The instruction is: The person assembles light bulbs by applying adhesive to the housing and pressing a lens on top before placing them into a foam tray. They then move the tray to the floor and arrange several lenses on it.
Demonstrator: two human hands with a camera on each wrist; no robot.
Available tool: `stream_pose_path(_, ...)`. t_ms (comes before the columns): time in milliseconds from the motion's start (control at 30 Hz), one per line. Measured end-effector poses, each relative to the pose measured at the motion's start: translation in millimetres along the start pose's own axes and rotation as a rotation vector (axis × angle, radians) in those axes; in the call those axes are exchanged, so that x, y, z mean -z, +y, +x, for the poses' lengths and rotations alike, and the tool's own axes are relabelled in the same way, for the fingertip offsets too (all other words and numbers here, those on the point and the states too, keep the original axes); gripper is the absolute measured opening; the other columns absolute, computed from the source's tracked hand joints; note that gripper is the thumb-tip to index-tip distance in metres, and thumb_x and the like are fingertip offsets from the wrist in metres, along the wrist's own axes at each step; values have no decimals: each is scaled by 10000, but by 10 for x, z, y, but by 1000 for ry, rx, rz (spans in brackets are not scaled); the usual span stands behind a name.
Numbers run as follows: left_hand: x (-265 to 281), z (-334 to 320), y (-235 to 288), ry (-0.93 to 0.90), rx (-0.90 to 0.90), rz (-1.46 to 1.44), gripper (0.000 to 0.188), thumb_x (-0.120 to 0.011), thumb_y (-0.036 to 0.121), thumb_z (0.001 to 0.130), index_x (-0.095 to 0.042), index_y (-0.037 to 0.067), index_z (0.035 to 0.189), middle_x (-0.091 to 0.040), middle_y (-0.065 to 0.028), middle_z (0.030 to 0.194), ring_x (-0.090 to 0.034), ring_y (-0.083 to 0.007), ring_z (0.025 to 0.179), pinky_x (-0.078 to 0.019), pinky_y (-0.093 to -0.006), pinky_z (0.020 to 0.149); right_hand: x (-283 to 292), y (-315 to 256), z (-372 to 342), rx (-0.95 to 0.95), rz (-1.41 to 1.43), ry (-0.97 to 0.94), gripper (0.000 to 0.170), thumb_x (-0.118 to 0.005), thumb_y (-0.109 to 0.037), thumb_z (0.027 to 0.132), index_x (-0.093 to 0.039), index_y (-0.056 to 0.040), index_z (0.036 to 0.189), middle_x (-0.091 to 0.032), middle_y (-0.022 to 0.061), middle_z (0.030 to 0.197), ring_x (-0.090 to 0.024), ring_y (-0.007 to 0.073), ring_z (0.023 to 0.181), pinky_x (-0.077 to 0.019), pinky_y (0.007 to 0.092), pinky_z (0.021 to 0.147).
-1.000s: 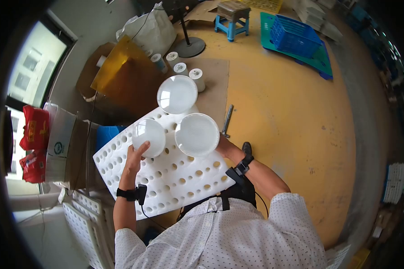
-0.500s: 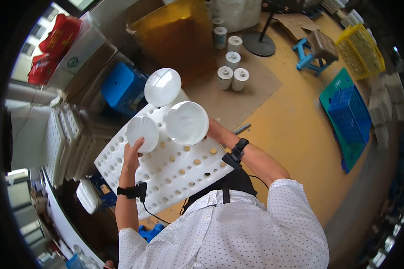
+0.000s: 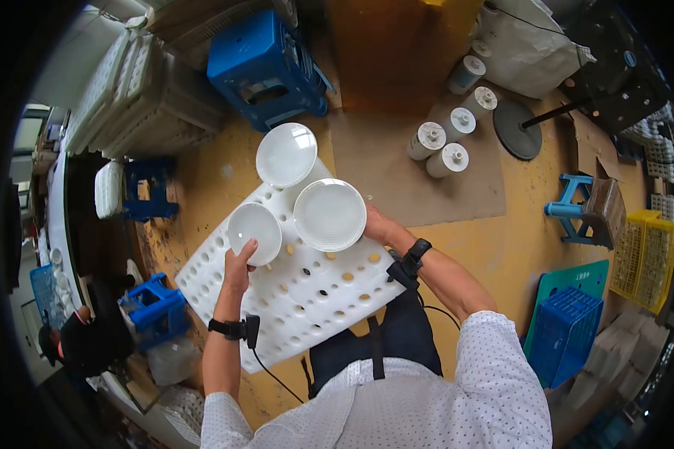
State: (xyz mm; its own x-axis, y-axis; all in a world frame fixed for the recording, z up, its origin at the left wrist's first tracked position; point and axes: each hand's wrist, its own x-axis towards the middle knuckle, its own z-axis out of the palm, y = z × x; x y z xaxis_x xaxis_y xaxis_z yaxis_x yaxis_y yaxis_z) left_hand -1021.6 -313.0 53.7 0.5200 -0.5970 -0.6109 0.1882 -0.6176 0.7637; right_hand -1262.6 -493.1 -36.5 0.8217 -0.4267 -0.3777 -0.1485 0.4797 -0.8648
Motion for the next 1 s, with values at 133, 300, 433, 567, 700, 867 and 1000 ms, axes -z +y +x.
stream_pose_path(133, -265, -207, -655, 123, 59, -188, 426, -691, 340, 747, -584, 38, 1029, -566, 8, 790, -466, -45, 599, -295, -196, 462, 200, 155, 71, -52, -278, -146, 427, -595, -204, 864, -508, -46, 1252, -597, 73, 1119, -570, 121, 875, -488, 286, 737)
stream_pose_path(300, -412, -210, -1454, 230, 67, -383, 438, -678, 328, 761, -557, 38, 1066, -558, 2, 834, -467, -48, 624, -306, -201, 477, 230, 507, 316, -45, -482, -245, 490, -606, -253, 853, -482, -55, 1284, -584, 85, 1166, -557, 140, 979, -466, 304, 839)
stream_pose_path(433, -448, -85, -2157, 342, 67, -506, 439, -685, 329, 758, -560, 37, 1061, -555, 6, 836, -467, -49, 638, -312, -205, 489, 216, 1182, 690, -23, -547, -285, 527, -623, -312, 834, -491, -59, 1277, -557, 106, 1223, -539, 179, 1074, -426, 321, 930)
stream_pose_path(567, -458, -35, -2885, 389, 73, -607, 438, -695, 339, 756, -569, 43, 1053, -558, 7, 851, -466, -49, 651, -313, -203, 493, -56, 1440, 994, -208, -571, -388, 523, -619, -326, 835, -502, -47, 1262, -563, 119, 1213, -545, 183, 1066, -435, 334, 916)
stream_pose_path(700, -672, 33, -3474, 479, 83, -747, 406, -696, 332, 767, -578, 49, 1035, -563, 9, 836, -467, -49, 638, -311, -201, 485, -136, 1875, 1314, -174, -711, -543, 463, -614, -302, 832, -543, -21, 1193, -600, 119, 1087, -576, 153, 925, -483, 309, 800)
stream_pose_path(867, -987, 204, -4114, 578, 109, -864, 393, -668, 347, 797, -540, 100, 1075, -559, 32, 845, -497, -56, 664, -313, -213, 480, -154, 2511, 1901, -254, -738, -663, 309, -611, -263, 809, -618, -17, 997, -596, 46, 763, -532, 99, 628, -466, 262, 569)
stream_pose_path(1000, -1184, 371, -4578, 771, 144, -998, 376, -682, 353, 787, -562, 97, 1035, -566, 38, 844, -482, -49, 655, -304, -210, 471, -388, 3104, 2393, -246, -839, -844, 263, -614, -276, 783, -616, -31, 878, -518, 9, 629, -446, 88, 530, -396, 263, 489)
